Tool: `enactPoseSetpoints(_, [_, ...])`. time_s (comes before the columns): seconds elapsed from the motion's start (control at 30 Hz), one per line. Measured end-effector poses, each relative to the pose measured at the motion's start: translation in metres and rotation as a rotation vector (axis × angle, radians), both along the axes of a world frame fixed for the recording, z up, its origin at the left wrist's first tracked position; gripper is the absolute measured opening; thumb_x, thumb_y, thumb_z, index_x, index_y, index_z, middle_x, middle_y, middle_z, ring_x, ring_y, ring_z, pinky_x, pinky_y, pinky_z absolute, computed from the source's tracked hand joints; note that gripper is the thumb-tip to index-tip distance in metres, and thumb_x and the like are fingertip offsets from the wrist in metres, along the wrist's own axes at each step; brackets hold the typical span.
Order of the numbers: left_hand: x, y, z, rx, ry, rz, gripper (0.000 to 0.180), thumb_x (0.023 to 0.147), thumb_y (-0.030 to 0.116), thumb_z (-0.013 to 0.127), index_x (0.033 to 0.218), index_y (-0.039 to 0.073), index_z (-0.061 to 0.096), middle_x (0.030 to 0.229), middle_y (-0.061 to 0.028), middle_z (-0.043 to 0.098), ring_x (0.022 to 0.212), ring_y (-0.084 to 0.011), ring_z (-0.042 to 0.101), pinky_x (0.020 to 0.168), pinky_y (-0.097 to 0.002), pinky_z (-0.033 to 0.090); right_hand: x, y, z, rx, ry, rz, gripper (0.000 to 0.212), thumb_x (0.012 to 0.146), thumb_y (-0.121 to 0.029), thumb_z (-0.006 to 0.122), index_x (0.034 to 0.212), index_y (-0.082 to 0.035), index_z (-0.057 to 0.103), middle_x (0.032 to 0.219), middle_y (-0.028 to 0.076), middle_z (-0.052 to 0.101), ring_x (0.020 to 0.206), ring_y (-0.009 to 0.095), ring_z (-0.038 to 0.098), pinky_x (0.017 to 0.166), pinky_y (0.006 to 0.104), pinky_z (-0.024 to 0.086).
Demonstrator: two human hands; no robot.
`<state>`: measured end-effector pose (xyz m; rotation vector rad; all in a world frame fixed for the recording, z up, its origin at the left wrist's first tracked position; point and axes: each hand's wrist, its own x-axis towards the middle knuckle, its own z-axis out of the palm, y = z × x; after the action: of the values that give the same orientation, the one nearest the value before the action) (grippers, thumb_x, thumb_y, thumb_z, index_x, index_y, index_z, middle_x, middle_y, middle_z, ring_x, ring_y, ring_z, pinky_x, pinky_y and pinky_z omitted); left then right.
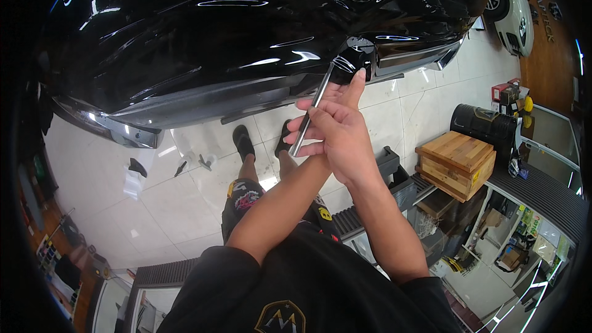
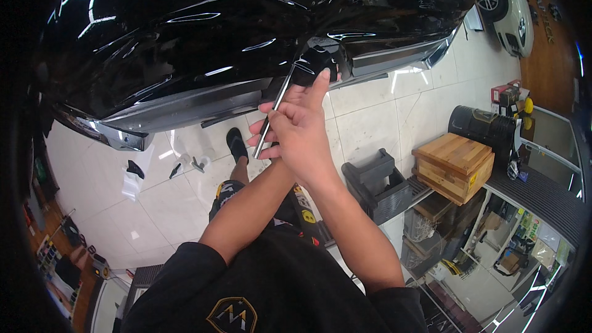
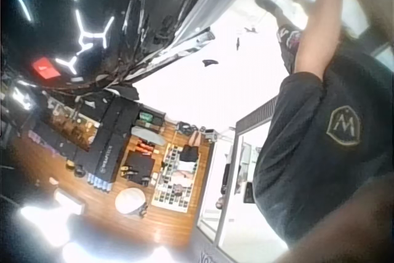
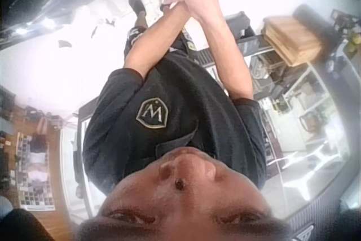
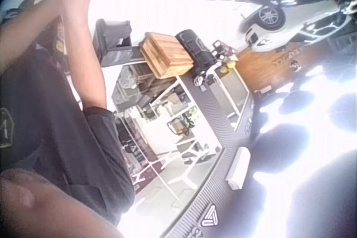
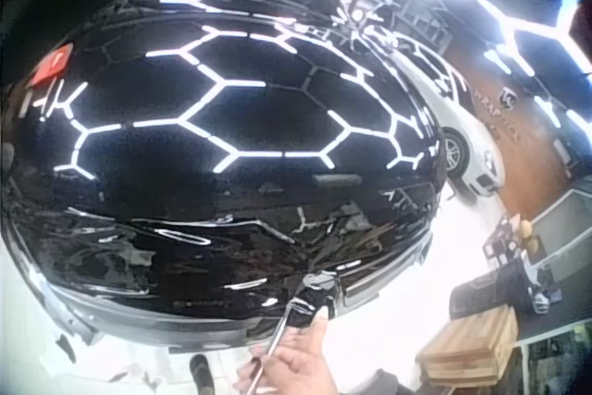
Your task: The person applies a transparent protective film to the front bumper of a black car. They use a red squeegee to smooth the film and a metal tool to trim excess material around the emblem and edges.
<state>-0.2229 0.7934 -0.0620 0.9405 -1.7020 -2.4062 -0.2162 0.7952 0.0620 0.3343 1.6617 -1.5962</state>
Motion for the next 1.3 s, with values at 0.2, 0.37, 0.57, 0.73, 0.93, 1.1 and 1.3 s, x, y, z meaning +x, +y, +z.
enactPoseSetpoints(0.2, [-0.003, 0.004, -0.001, -0.016, 0.001, -0.005, 0.046, 0.101, 0.052, 0.072, 0.115, 0.009, 0.078, 0.114, -0.0045, 0.075, 0.117, -0.0115, 0.066, 0.102, -0.0261, 0.045, 0.007, 0.007, -0.001, 0.045, -0.032, 0.040, 0.030, 0.111, -0.015, 0.050, 0.129, 0.006, 0.061, 0.100, 0.016, 0.075, 0.085, 0.022, 0.078, 0.066, 0.0295, 0.064])
enactPoseSetpoints(0.37, [0.010, 0.017, -0.002, -0.030, 0.032, 0.066, 0.042, 0.096, 0.044, 0.081, 0.111, 0.005, 0.079, 0.120, -0.0072, 0.076, 0.115, -0.0136, 0.067, 0.102, -0.0292, 0.048, 0.018, 0.015, -0.002, 0.016, -0.139, 0.043, 0.029, 0.111, -0.013, 0.049, 0.126, 0.006, 0.064, 0.093, 0.011, 0.072, 0.075, 0.017, 0.072, 0.062, 0.0262, 0.056])
enactPoseSetpoints(0.57, [0.056, 0.044, -0.014, -0.201, 0.052, -0.470, 0.037, 0.097, 0.027, 0.077, 0.126, 0.005, 0.073, 0.120, -0.0116, 0.074, 0.109, -0.0252, 0.070, 0.091, -0.0373, 0.055, 0.057, 0.081, -0.005, 0.080, 0.103, 0.127, 0.036, 0.111, -0.015, 0.051, 0.142, -0.001, 0.063, 0.085, -0.001, 0.061, 0.059, 0.006, 0.049, 0.054, 0.0207, 0.037])
enactPoseSetpoints(0.73, [0.136, 0.074, -0.152, -0.320, 0.086, -0.603, 0.046, 0.100, 0.041, 0.065, 0.130, 0.006, 0.069, 0.124, -0.0150, 0.074, 0.112, -0.0323, 0.070, 0.088, -0.0450, 0.057, 0.077, 0.075, -0.005, 0.040, 0.274, 0.225, 0.042, 0.105, -0.002, 0.053, 0.147, 0.000, 0.059, 0.093, -0.001, 0.056, 0.070, 0.006, 0.051, 0.064, 0.0227, 0.043])
enactPoseSetpoints(0.93, [0.104, -0.039, -0.018, -0.545, -0.126, -1.147, 0.049, 0.098, 0.040, 0.069, 0.133, 0.006, 0.069, 0.120, -0.0201, 0.075, 0.112, -0.0383, 0.072, 0.094, -0.0464, 0.057, 0.074, 0.119, -0.030, 0.577, 0.734, 0.369, 0.041, 0.094, 0.006, 0.063, 0.130, -0.007, 0.074, 0.099, 0.014, 0.061, 0.081, 0.024, 0.061, 0.072, 0.0328, 0.051])
enactPoseSetpoints(1.1, [0.137, -0.135, -0.005, -0.558, -0.148, -0.976, 0.045, 0.101, 0.034, 0.069, 0.135, 0.005, 0.069, 0.118, -0.0189, 0.077, 0.104, -0.0342, 0.075, 0.094, -0.0428, 0.057, 0.078, 0.122, 0.009, 0.353, 0.785, 0.257, 0.017, 0.088, -0.001, 0.079, 0.105, -0.002, 0.080, 0.086, 0.013, 0.069, 0.066, 0.024, 0.067, 0.064, 0.0341, 0.055])
enactPoseSetpoints(1.3, [0.179, -0.151, 0.039, -0.498, -0.172, -0.783, 0.037, 0.104, 0.027, 0.068, 0.134, 0.005, 0.069, 0.115, -0.0156, 0.077, 0.101, -0.0252, 0.074, 0.092, -0.0399, 0.058, 0.095, 0.128, 0.174, -0.290, 1.109, 0.176, 0.010, 0.079, 0.002, 0.083, 0.085, 0.001, 0.076, 0.090, 0.015, 0.073, 0.069, 0.022, 0.069, 0.064, 0.0317, 0.057])
